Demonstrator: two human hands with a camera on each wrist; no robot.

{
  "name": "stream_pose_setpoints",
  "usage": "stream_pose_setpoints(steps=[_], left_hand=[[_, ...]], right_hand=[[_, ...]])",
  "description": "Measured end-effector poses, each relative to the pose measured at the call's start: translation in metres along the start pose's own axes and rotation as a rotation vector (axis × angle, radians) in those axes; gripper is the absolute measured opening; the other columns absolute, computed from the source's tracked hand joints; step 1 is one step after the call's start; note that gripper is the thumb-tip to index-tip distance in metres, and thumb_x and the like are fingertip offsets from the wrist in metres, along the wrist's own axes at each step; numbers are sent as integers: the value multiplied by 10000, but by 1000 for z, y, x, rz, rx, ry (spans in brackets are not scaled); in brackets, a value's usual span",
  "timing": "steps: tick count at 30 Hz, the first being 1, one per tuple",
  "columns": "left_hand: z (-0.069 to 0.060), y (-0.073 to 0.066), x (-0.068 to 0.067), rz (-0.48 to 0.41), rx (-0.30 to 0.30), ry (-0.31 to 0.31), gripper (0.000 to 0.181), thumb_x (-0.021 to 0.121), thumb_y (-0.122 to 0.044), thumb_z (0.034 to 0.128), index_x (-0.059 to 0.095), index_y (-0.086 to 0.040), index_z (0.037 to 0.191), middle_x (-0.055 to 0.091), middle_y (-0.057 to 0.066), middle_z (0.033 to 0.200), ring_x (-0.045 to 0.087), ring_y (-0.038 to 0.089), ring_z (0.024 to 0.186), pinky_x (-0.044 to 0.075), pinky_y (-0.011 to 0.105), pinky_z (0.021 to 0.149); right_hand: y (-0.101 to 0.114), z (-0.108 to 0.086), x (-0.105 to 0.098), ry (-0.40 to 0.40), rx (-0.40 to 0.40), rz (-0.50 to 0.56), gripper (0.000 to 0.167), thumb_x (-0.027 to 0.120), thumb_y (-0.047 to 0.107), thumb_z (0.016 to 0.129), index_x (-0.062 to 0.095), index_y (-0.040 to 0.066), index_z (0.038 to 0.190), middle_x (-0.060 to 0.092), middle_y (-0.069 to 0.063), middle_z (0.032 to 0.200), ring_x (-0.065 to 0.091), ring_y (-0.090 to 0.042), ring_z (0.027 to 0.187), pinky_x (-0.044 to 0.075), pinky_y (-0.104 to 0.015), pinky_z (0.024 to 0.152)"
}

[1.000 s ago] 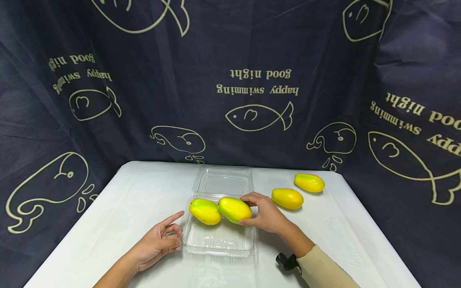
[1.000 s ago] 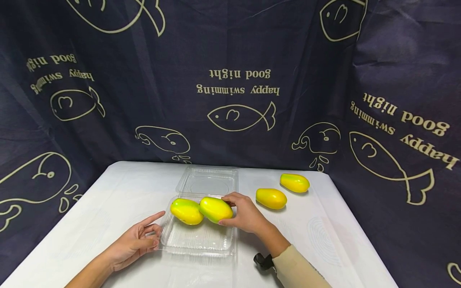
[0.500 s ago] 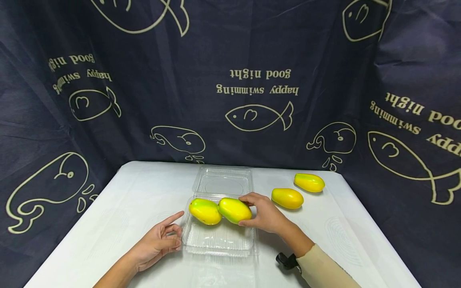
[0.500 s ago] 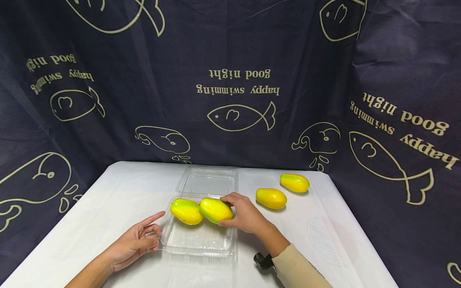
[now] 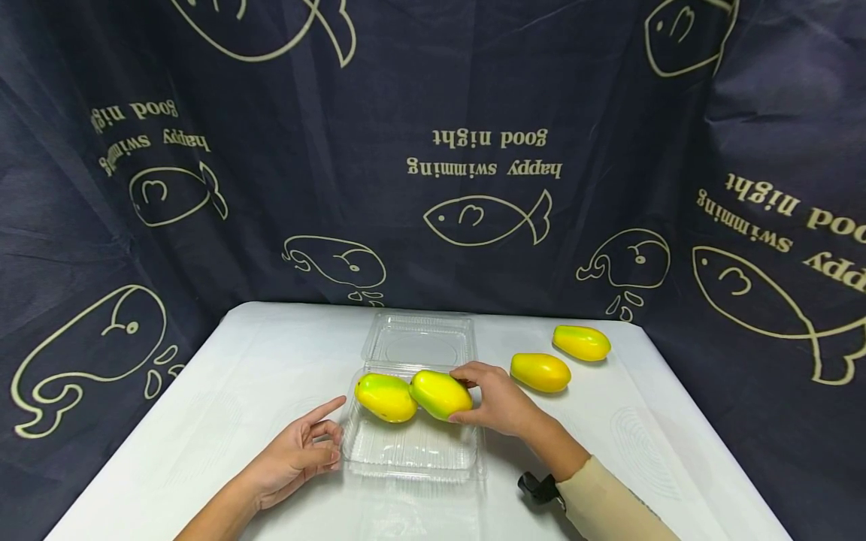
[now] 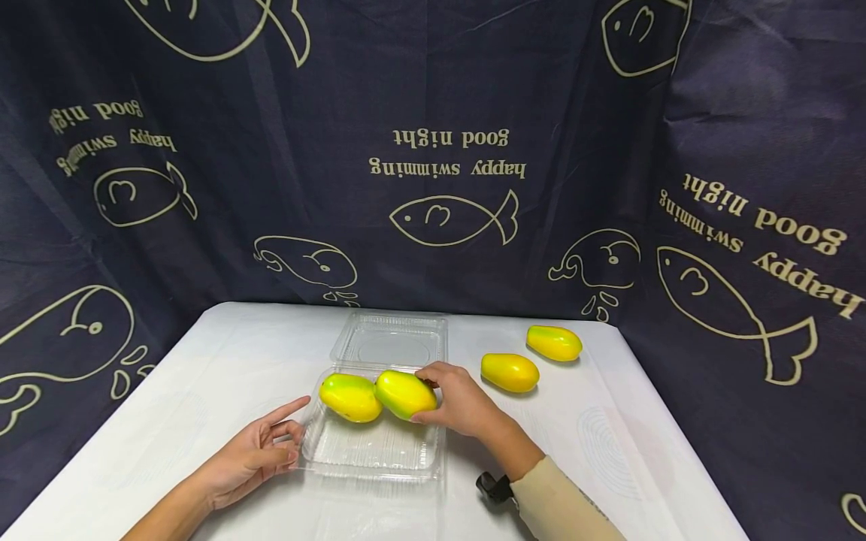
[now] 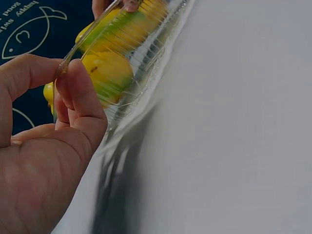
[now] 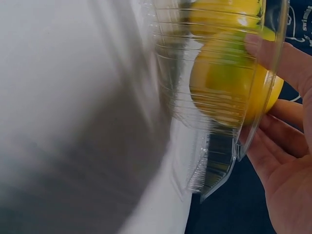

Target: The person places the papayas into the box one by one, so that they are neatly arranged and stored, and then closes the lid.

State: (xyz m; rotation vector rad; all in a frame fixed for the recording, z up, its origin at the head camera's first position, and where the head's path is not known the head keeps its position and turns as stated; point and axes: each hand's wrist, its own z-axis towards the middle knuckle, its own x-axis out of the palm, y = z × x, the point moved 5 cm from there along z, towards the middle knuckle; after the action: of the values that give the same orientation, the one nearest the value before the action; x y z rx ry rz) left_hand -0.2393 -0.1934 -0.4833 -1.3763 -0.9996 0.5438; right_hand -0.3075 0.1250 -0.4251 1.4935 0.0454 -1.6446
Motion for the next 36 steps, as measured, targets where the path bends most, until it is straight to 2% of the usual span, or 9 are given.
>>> stream_pose_setpoints(steps=[5,11,22,36], left_hand=[[-1,-1,1,-4,-2,-2,940,575,107,953,-40,-63,1644,523,-50,1053,611,38,856,586,232,826],[-2,-3,2,-19,24,16,946,582,114,942,-47,-26,1635,533,-41,1060,615,42,860,591,238,825],[-1,-2,1,0,0,-4,940,576,106,952,-41,-59,1643,520,-45,1059,615,38,864,588,237,834],[-2,-3,3,-4,11,2,942,580,108,945,-38,-44,1640,525,-34,1071,609,40,862,591,245,839]], right_hand=[[1,1,-1,9,-2,-9,622,934,282,738,694,94,1280,703,7,1216,707,-159,1038,598,-346,927],[2,1,-2,18,3,-31,581,937,286,733,713,107,1239,706,11,1195,704,-156,1020,600,-336,911],[4,2,-3,32,-17,-58,539,935,277,734,735,109,1206,728,4,1162,704,-172,1015,601,-327,903],[4,2,-2,55,-44,-77,515,932,260,740,738,118,1196,726,25,1127,689,-188,1006,597,-351,897]])
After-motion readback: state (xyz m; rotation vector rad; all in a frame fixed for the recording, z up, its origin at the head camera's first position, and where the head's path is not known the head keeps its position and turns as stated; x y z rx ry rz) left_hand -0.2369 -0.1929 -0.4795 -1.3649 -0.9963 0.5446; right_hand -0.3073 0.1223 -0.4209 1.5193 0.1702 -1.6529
